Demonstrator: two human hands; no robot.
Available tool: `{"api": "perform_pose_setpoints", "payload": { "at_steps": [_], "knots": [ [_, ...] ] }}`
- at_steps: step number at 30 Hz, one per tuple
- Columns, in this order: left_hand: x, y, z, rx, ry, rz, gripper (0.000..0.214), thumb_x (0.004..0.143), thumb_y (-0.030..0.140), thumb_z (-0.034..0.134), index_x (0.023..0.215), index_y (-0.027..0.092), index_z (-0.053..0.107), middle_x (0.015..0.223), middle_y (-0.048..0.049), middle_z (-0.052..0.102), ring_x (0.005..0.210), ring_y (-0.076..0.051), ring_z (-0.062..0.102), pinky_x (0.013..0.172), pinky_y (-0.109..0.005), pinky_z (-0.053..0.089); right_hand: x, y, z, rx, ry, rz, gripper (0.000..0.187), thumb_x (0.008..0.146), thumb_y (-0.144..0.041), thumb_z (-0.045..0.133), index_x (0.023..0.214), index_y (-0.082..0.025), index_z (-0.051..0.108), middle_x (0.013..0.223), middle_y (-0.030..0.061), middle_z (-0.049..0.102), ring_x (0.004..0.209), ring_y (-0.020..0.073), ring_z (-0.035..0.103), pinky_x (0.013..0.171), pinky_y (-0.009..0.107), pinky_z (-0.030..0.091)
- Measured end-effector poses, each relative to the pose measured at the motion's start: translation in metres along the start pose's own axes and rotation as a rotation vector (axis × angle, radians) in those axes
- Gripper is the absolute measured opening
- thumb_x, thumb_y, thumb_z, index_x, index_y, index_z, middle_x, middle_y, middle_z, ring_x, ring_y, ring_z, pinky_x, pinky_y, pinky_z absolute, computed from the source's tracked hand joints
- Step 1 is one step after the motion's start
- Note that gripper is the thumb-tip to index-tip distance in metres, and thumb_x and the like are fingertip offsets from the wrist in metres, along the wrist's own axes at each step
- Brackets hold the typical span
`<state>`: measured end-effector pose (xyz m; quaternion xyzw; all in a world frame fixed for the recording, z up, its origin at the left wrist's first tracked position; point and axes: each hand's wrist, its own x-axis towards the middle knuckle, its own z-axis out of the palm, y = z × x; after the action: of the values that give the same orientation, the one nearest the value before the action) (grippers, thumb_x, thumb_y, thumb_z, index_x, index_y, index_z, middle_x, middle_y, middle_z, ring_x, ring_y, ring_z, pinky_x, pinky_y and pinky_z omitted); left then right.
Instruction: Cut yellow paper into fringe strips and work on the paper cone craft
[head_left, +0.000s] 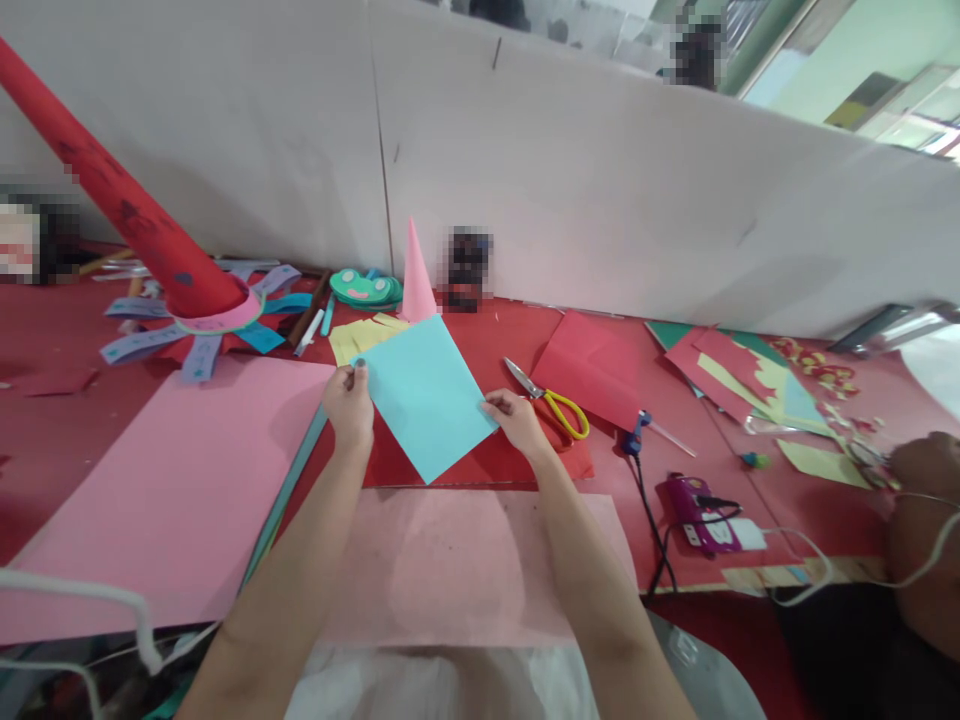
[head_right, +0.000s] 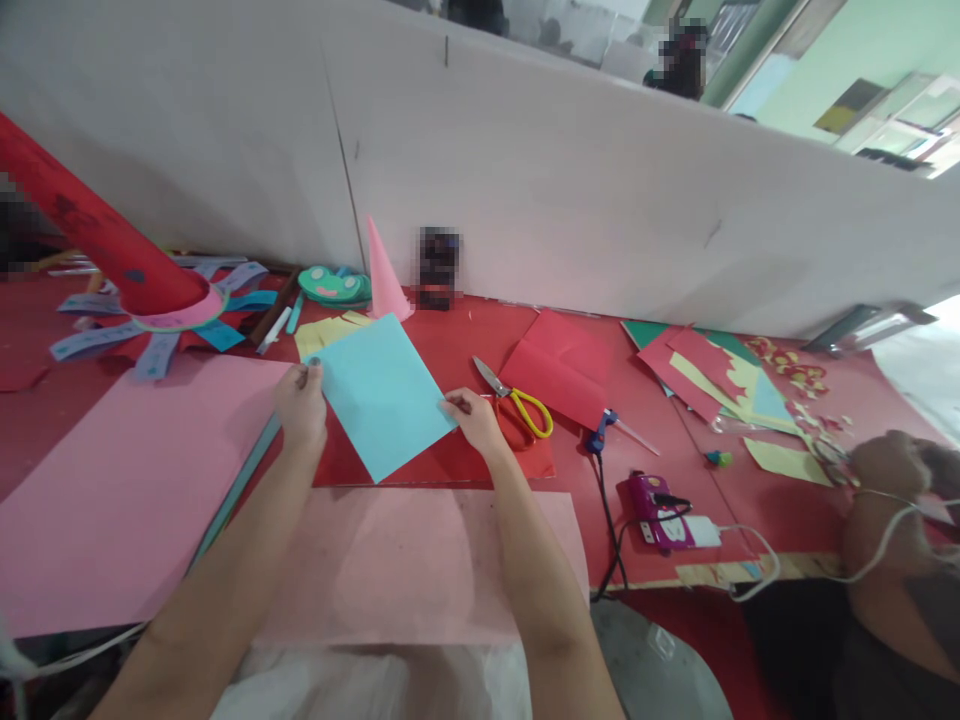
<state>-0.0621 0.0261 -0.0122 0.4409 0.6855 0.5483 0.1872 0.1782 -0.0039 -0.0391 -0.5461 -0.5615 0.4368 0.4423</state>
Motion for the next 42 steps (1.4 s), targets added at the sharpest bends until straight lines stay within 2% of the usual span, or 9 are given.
{"api": "perform_pose_setpoints", "payload": {
  "at_steps": [4, 7, 10, 18, 21, 24, 30, 36, 42],
  "knots": [
    [0.001, 0.001, -0.001, -0.003, 0.022, -0.024, 0.036, 0.085, 0.031, 0.049, 0.054, 0.019, 0.035, 0.051, 0.0059, 0.029, 0.050, -0.010, 0.028, 0.051, -0.025, 0.023, 0.003, 0.003, 0.001, 0.033, 0.003, 0.010, 0.029, 0.068, -0.045, 0.063, 0.081, -0.019, 0.062, 0.080, 0.0040, 0.065, 0.073, 0.0164, 0.059, 0.071, 0.030, 0.048],
    [0.001, 0.003, -0.002, 0.003, 0.024, -0.024, 0.036, 0.085, 0.030, 0.049, 0.054, 0.019, 0.034, 0.050, 0.0059, 0.029, 0.050, -0.010, 0.028, 0.051, -0.025, 0.022, 0.003, 0.004, 0.001, 0.041, -0.025, 0.044, 0.030, 0.068, -0.045, 0.063, 0.084, -0.019, 0.062, 0.080, 0.0030, 0.064, 0.057, 0.0120, 0.055, 0.056, 0.027, 0.046],
    [0.001, 0.005, -0.003, 0.025, 0.036, -0.012, 0.037, 0.084, 0.027, 0.050, 0.053, 0.019, 0.032, 0.049, 0.0057, 0.029, 0.050, -0.010, 0.029, 0.051, -0.025, 0.022, 0.002, 0.003, 0.000, 0.039, -0.040, 0.097, 0.033, 0.067, -0.047, 0.064, 0.084, -0.019, 0.060, 0.071, -0.0016, 0.058, 0.037, 0.0061, 0.041, 0.040, 0.025, 0.035],
    [0.010, -0.001, -0.005, 0.024, 0.016, -0.035, 0.033, 0.081, 0.028, 0.051, 0.053, 0.019, 0.036, 0.048, 0.0054, 0.031, 0.050, -0.010, 0.030, 0.051, -0.026, 0.023, -0.007, -0.014, -0.008, -0.005, -0.166, 0.134, 0.036, 0.069, -0.048, 0.065, 0.088, -0.018, 0.059, 0.048, -0.0099, 0.039, 0.035, 0.0058, 0.033, 0.036, 0.021, 0.026],
    [0.012, -0.004, -0.003, -0.014, -0.097, -0.098, 0.026, 0.077, 0.028, 0.053, 0.055, 0.019, 0.043, 0.050, 0.0047, 0.037, 0.051, -0.011, 0.034, 0.051, -0.025, 0.025, -0.011, -0.019, -0.012, -0.002, -0.182, 0.126, 0.039, 0.074, -0.053, 0.059, 0.092, -0.018, 0.060, 0.047, -0.0086, 0.042, 0.038, 0.0068, 0.035, 0.039, 0.021, 0.029],
    [0.005, -0.003, 0.005, -0.039, -0.303, -0.135, 0.020, 0.072, 0.029, 0.055, 0.057, 0.018, 0.048, 0.052, 0.0037, 0.045, 0.054, -0.012, 0.040, 0.053, -0.024, 0.029, -0.011, -0.020, -0.011, 0.039, -0.148, 0.100, 0.042, 0.080, -0.060, 0.048, 0.078, -0.018, 0.057, 0.050, -0.0052, 0.046, 0.042, 0.0087, 0.039, 0.042, 0.022, 0.032],
    [-0.025, 0.001, 0.022, -0.058, -0.736, -0.119, 0.024, 0.067, 0.040, 0.057, 0.059, 0.018, 0.051, 0.056, 0.0028, 0.049, 0.055, -0.012, 0.044, 0.054, -0.024, 0.032, -0.002, -0.008, -0.004, 0.004, 0.064, 0.110, 0.051, 0.075, -0.067, 0.047, 0.063, -0.018, 0.053, 0.056, -0.0012, 0.049, 0.052, 0.0117, 0.042, 0.051, 0.025, 0.035],
    [-0.031, 0.003, 0.025, -0.083, -0.731, -0.108, 0.028, 0.071, 0.045, 0.052, 0.061, 0.019, 0.049, 0.058, 0.0019, 0.048, 0.057, -0.014, 0.045, 0.054, -0.025, 0.033, 0.003, 0.003, -0.004, -0.051, 0.092, 0.103, 0.052, 0.074, -0.068, 0.047, 0.066, -0.017, 0.058, 0.056, -0.0013, 0.049, 0.053, 0.0124, 0.042, 0.052, 0.025, 0.034],
    [-0.029, -0.003, 0.026, -0.104, -0.771, -0.116, 0.029, 0.069, 0.046, 0.057, 0.059, 0.020, 0.049, 0.055, 0.0000, 0.050, 0.056, -0.016, 0.048, 0.051, -0.026, 0.032, -0.001, -0.006, -0.004, 0.013, 0.136, 0.103, 0.049, 0.074, -0.064, 0.050, 0.072, -0.017, 0.061, 0.062, 0.0001, 0.053, 0.058, 0.0125, 0.045, 0.054, 0.023, 0.036]
  ]
}}
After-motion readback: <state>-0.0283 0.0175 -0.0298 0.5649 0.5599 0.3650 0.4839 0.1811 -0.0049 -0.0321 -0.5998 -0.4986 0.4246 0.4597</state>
